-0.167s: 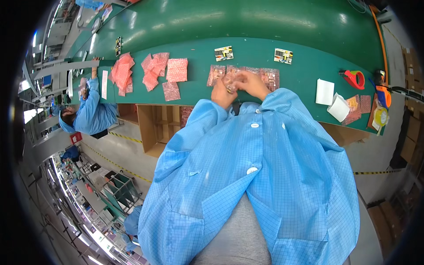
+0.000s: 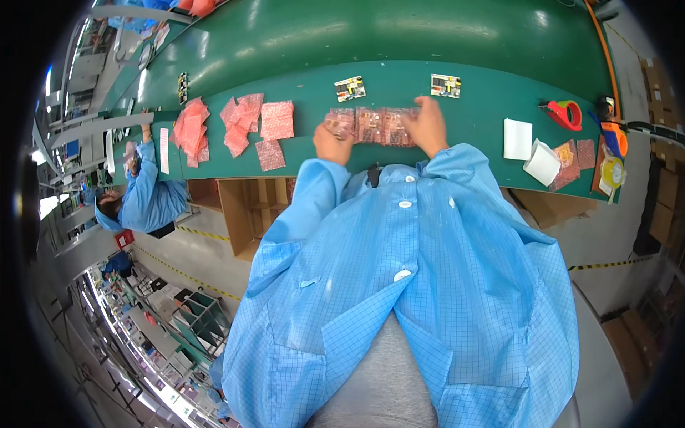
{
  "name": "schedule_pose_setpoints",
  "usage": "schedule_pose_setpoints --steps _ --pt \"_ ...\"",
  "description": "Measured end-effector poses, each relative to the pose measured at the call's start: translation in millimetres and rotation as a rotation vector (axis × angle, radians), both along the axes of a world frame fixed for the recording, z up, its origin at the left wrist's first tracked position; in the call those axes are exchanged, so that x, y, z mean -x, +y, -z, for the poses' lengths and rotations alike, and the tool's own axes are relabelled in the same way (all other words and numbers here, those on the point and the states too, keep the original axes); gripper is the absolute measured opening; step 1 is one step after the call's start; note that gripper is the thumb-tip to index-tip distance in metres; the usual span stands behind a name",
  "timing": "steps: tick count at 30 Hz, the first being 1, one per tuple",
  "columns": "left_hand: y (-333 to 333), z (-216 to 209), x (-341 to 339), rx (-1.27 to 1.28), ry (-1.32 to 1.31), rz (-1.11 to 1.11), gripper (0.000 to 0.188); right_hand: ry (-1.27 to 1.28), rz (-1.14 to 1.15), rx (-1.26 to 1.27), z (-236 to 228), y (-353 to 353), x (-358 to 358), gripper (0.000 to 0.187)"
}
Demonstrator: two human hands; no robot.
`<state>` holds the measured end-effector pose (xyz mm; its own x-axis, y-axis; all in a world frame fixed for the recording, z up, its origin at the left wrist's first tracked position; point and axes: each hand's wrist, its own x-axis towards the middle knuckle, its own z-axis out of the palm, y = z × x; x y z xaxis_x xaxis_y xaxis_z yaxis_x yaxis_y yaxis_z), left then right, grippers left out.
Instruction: The person packages electronic circuit boards by hand, placing them into anti-static bags and then organizing the bagged circuit boards into a cardboard box.
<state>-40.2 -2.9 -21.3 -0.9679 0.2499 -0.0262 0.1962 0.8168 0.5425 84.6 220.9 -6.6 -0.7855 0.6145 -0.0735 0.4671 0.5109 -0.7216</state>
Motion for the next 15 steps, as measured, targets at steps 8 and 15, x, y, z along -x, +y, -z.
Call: schedule_pose_setpoints --steps 8,15 --pt "9 47 21 0.085 -0.081 -0.054 0.077 -0.39 0.31 0.09 33 8 -45 0.084" --pt "7 40 28 0.368 -0.177 -0.156 0.081 -0.286 0.238 0.23 56 18 -54 0.055"
